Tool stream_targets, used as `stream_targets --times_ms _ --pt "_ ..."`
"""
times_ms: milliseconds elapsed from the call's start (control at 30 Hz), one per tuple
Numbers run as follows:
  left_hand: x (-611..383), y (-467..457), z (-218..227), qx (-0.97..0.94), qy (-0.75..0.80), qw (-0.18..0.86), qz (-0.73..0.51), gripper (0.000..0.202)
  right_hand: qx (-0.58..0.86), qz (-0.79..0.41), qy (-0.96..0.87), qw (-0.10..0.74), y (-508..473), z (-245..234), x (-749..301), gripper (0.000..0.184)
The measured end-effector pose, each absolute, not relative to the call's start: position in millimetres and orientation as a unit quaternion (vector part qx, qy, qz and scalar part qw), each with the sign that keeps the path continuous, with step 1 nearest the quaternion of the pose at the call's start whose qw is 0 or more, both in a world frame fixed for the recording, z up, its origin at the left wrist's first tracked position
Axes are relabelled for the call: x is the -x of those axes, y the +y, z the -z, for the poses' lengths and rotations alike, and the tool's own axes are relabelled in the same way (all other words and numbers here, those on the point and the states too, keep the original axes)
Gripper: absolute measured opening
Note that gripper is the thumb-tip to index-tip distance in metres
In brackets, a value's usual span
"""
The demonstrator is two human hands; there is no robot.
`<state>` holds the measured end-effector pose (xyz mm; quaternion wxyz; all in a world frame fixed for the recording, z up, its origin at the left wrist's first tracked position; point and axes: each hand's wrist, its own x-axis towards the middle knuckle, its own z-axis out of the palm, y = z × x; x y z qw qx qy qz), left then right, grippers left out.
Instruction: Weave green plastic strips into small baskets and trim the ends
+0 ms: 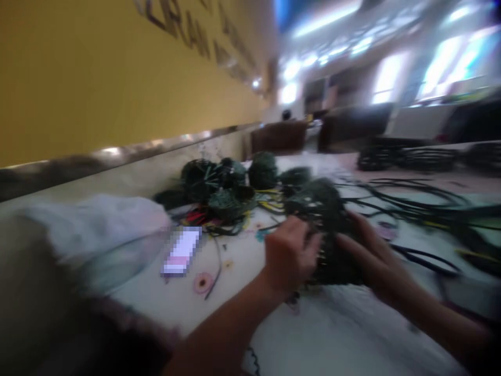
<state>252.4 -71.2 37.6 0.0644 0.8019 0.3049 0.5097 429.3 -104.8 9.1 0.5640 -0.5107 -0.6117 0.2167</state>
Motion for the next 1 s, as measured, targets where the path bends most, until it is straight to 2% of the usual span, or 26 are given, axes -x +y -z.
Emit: stream_targets --times_ms 233,333,433,600,833,1000 --pt "-257.2 -70.6 -43.6 -0.709 0.338 0.347 -0.513 0.014 0.426 -0.345 -0.551 0.629 -110.1 -27.1 -415.8 0.053" --pt "-258.6 -70.5 -43.6 -0.667 0.331 0.431 -0.510 0.016 0.404 -0.388 -0.528 0.639 -110.3 -24.8 -417.5 0.054" --pt "-260.1 -71.2 -42.6 -0.662 0.330 0.428 -0.520 0.018 0.389 -0.415 -0.508 0.647 -108.1 -23.5 -418.4 0.057" --pt "-261.3 -73.5 -39.5 -0.728 0.324 0.296 -0.527 0.017 0.392 -0.431 -0.486 0.651 -105.2 -24.5 -420.3 0.057" --pt "-261.2 -65.0 -25.5 -0.677 0.305 0.396 -0.540 0.023 0.375 -0.444 -0.483 0.654 -103.9 -25.6 -422.0 0.053" --pt "-263.8 -69.4 -25.2 -0.675 0.316 0.369 -0.555 0.018 0.389 -0.440 -0.477 0.653 -103.5 -26.3 -422.0 0.052"
